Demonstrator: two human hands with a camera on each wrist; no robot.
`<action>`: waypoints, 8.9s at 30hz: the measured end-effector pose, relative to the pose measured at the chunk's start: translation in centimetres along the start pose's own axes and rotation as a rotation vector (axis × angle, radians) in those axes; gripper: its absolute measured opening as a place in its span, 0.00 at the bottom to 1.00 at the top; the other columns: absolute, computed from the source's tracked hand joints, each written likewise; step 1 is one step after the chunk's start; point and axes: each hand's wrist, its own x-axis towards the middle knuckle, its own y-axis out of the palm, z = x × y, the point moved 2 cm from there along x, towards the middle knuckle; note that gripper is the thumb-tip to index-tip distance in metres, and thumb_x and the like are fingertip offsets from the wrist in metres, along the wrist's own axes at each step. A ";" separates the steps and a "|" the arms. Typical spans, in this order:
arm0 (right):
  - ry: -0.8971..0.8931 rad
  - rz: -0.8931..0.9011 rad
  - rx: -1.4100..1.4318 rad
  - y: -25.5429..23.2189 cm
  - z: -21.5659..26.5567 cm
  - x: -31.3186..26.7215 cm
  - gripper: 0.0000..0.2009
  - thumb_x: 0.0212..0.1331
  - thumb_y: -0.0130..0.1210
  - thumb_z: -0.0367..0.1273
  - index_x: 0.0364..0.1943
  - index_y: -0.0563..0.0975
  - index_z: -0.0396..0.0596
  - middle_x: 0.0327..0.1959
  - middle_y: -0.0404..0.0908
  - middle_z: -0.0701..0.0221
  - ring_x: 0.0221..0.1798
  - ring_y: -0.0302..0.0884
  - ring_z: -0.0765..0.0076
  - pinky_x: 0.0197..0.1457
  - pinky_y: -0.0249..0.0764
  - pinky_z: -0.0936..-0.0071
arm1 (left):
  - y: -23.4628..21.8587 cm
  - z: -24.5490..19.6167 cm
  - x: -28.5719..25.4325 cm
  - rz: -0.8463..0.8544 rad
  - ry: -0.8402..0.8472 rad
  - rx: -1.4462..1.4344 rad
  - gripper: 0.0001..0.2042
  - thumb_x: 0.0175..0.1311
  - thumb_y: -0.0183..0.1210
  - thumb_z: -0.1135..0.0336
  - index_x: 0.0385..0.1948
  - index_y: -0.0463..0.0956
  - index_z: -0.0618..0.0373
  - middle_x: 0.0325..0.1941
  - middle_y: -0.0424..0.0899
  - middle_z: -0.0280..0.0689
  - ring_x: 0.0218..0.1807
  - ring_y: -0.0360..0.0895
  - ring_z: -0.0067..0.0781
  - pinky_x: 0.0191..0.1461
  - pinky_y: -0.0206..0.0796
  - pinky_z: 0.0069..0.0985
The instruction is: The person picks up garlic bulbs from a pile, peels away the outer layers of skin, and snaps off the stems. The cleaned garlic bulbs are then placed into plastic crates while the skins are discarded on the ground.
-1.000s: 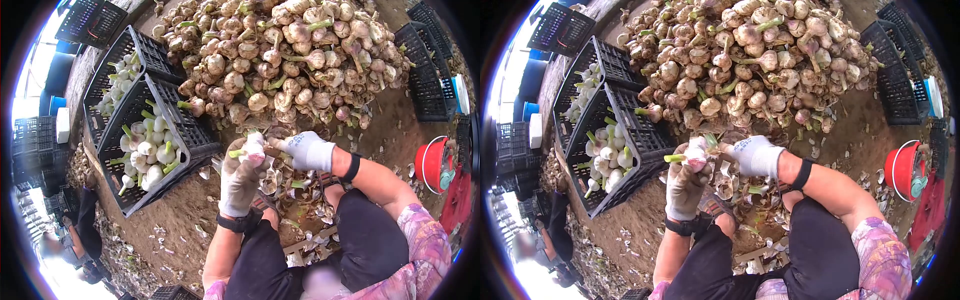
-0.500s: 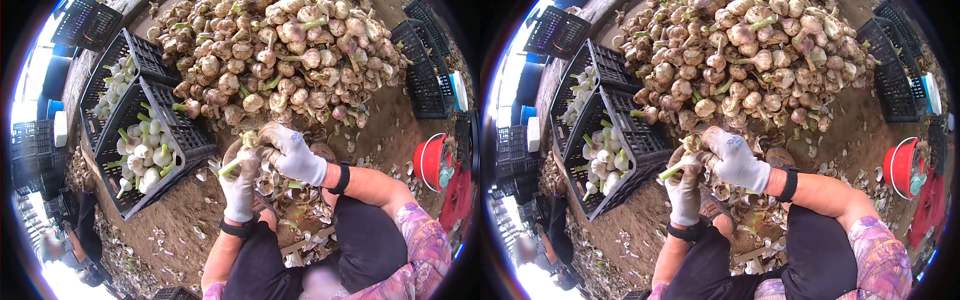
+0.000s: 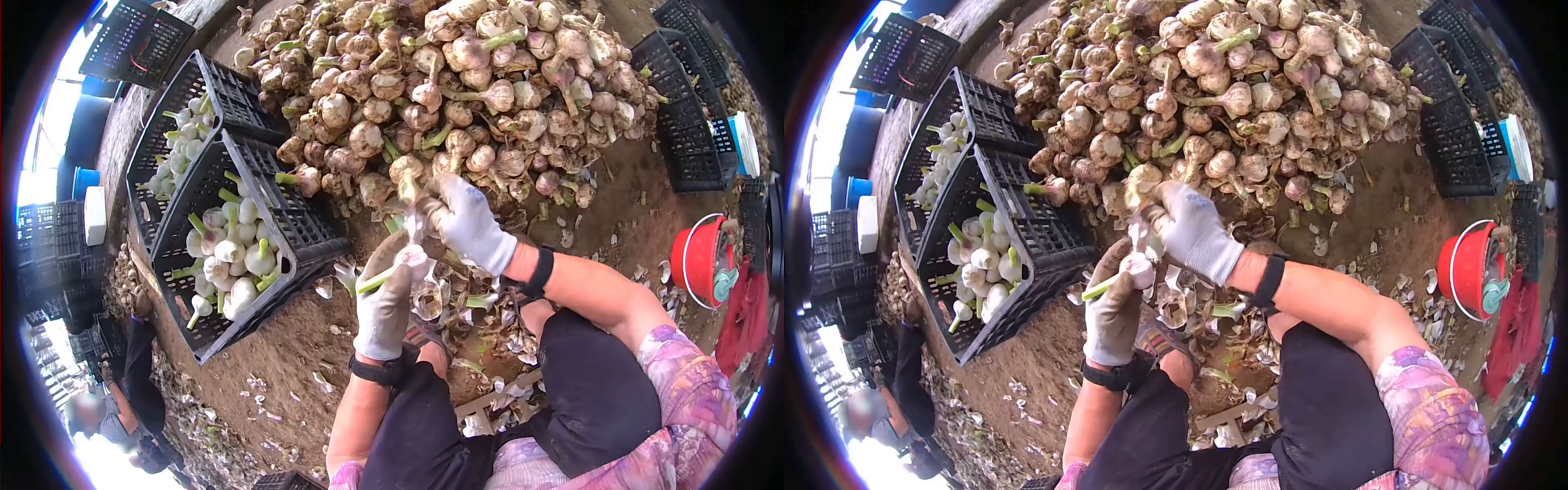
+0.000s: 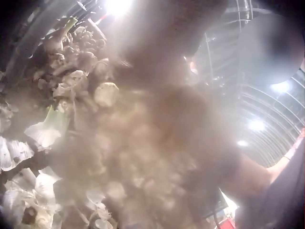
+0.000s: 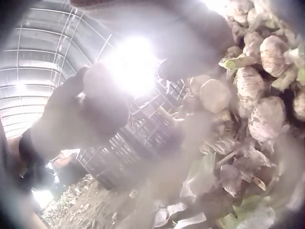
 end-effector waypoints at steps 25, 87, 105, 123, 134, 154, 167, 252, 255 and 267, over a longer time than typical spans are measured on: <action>0.107 0.365 0.683 1.0 0.8 -3.5 0.12 0.61 0.55 0.27 0.48 0.75 0.40 0.36 0.79 0.75 0.38 0.75 0.81 0.44 0.73 0.81 | -1.7 1.4 1.0 -0.121 -0.208 -0.258 0.23 0.68 0.52 0.56 0.62 0.63 0.55 0.50 0.79 0.42 0.49 0.78 0.36 0.52 0.72 0.32; 0.580 0.508 1.026 -2.8 2.8 -0.8 0.12 0.57 0.63 0.35 0.37 0.79 0.39 0.28 0.81 0.74 0.27 0.77 0.81 0.29 0.73 0.83 | 2.8 -1.6 -0.2 -0.012 -0.079 -0.047 0.22 0.64 0.55 0.72 0.59 0.65 0.63 0.44 0.81 0.38 0.32 0.80 0.21 0.32 0.73 0.18; 0.509 0.545 1.144 -3.9 1.9 -1.3 0.13 0.58 0.62 0.35 0.42 0.78 0.40 0.35 0.81 0.72 0.33 0.78 0.79 0.34 0.74 0.80 | 4.8 -2.6 -0.6 -0.016 -0.104 -0.015 0.26 0.62 0.59 0.69 0.62 0.63 0.62 0.43 0.81 0.36 0.34 0.76 0.19 0.35 0.69 0.16; 0.588 0.536 1.221 -4.0 4.2 -0.6 0.13 0.55 0.62 0.26 0.44 0.76 0.40 0.37 0.82 0.65 0.36 0.83 0.68 0.39 0.80 0.71 | 3.0 -2.1 -0.2 0.165 -0.124 -0.344 0.26 0.69 0.52 0.58 0.65 0.59 0.56 0.51 0.78 0.36 0.45 0.79 0.27 0.44 0.74 0.23; 0.423 0.484 1.064 -3.1 4.9 -0.4 0.13 0.52 0.67 0.33 0.36 0.77 0.42 0.29 0.81 0.71 0.23 0.76 0.78 0.25 0.72 0.80 | 2.2 -2.1 0.1 0.160 -0.057 -0.172 0.21 0.73 0.46 0.53 0.59 0.63 0.57 0.51 0.78 0.38 0.42 0.81 0.31 0.43 0.77 0.28; 0.524 0.551 0.909 -4.4 6.9 -0.1 0.08 0.55 0.61 0.33 0.34 0.79 0.45 0.28 0.80 0.76 0.30 0.75 0.81 0.35 0.71 0.82 | 2.4 -2.1 -0.6 -0.050 -0.250 -0.364 0.23 0.69 0.49 0.46 0.52 0.71 0.56 0.39 0.81 0.34 0.36 0.79 0.26 0.35 0.74 0.23; 0.226 0.371 0.653 -0.6 2.8 -1.4 0.07 0.62 0.54 0.29 0.40 0.76 0.41 0.35 0.79 0.74 0.37 0.73 0.83 0.40 0.72 0.82 | 0.7 -1.0 0.2 -0.075 -0.029 0.056 0.25 0.62 0.59 0.49 0.53 0.70 0.60 0.37 0.80 0.37 0.28 0.77 0.26 0.29 0.71 0.23; 0.595 0.531 0.733 4.4 -4.5 -3.6 0.14 0.67 0.46 0.39 0.40 0.74 0.41 0.28 0.79 0.70 0.34 0.79 0.68 0.38 0.74 0.70 | -2.1 0.4 -0.8 -0.105 0.028 0.448 0.21 0.48 0.64 0.77 0.47 0.73 0.64 0.43 0.80 0.35 0.44 0.77 0.23 0.50 0.70 0.22; 0.417 0.524 0.786 2.4 -2.9 -4.2 0.14 0.69 0.47 0.38 0.46 0.75 0.40 0.35 0.79 0.70 0.37 0.74 0.81 0.39 0.72 0.81 | -1.6 0.4 -0.7 -0.185 0.103 0.643 0.16 0.52 0.63 0.77 0.45 0.76 0.65 0.42 0.81 0.35 0.43 0.77 0.23 0.49 0.69 0.21; 0.298 0.424 0.416 1.3 -0.2 -5.0 0.14 0.67 0.49 0.39 0.45 0.75 0.42 0.35 0.80 0.65 0.38 0.76 0.75 0.44 0.72 0.74 | -0.9 -0.3 -0.4 -0.219 0.500 1.130 0.07 0.60 0.57 0.77 0.39 0.79 0.67 0.34 0.83 0.36 0.35 0.78 0.23 0.42 0.71 0.21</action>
